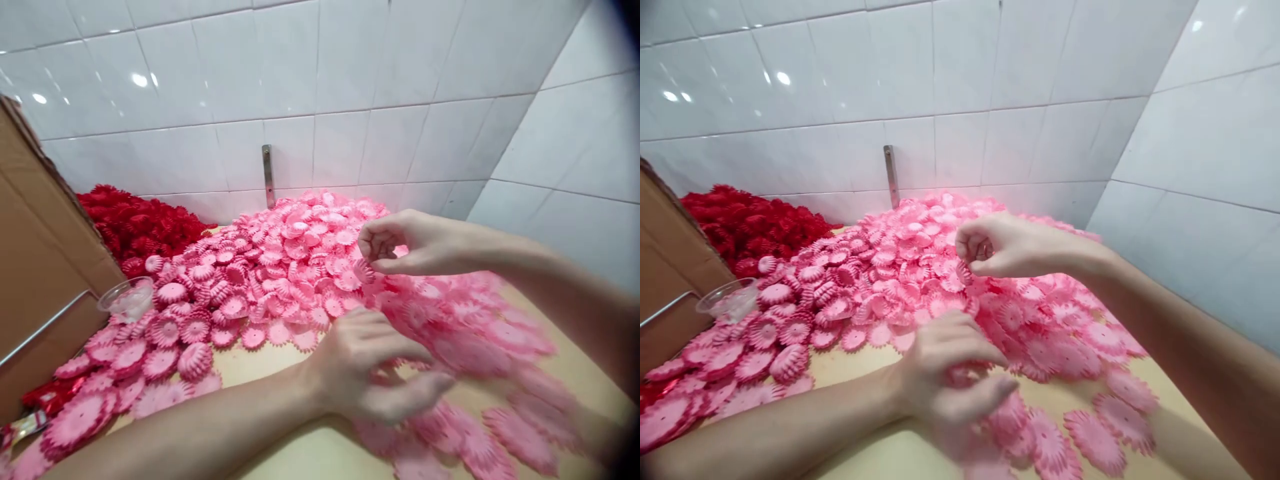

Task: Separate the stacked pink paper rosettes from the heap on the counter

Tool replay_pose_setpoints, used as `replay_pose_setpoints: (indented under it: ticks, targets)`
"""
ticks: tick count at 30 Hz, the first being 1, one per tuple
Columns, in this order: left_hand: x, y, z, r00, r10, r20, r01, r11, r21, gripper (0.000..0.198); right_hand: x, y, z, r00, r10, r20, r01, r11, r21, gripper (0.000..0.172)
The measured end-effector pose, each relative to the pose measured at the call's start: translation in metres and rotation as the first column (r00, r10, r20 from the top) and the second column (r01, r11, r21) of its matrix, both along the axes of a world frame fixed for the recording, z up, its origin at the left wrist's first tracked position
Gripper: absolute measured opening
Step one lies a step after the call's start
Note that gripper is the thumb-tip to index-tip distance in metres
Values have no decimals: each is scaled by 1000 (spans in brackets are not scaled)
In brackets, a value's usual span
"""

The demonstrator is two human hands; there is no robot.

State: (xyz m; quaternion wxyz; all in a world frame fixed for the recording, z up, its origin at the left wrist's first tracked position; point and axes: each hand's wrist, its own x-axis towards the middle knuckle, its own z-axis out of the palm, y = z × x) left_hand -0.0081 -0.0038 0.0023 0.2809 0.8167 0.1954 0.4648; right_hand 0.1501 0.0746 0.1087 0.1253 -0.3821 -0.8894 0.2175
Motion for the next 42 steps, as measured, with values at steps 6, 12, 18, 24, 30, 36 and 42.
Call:
replay_pose_setpoints:
  ticks: [6, 12, 18, 24, 30, 36, 42]
  targets:
    - [4, 4, -18, 997, -75, 0, 74, 986, 147, 15, -95, 16, 16, 961, 234, -146, -245, 967, -65, 12]
    - [17, 25, -40, 971, -211, -115, 239, 909, 341, 17, -184, 80, 30, 963, 151, -224, -128, 985, 112, 29]
    - [22, 40, -48, 940, -308, -150, 342, 830, 440, 30, -226, 139, -18, 1000, 30, 6, -31, 994, 103, 24]
    - [28, 46, -49, 921, -268, -283, 367, 841, 397, 34, -213, 155, -24, 999, -20, -26, 24, 986, 164, 26]
    - [26, 41, -54, 958, -198, -209, 276, 840, 467, 14, -173, 137, 8, 985, 53, -165, -38, 995, 95, 38]
    - [16, 32, -43, 960, -187, -209, 268, 827, 493, 21, -159, 102, 5, 975, 200, -99, -194, 978, 71, 32]
    - [1, 23, -26, 960, -57, -276, 191, 852, 487, 25, -162, 104, -9, 999, 37, 39, -49, 934, 353, 19]
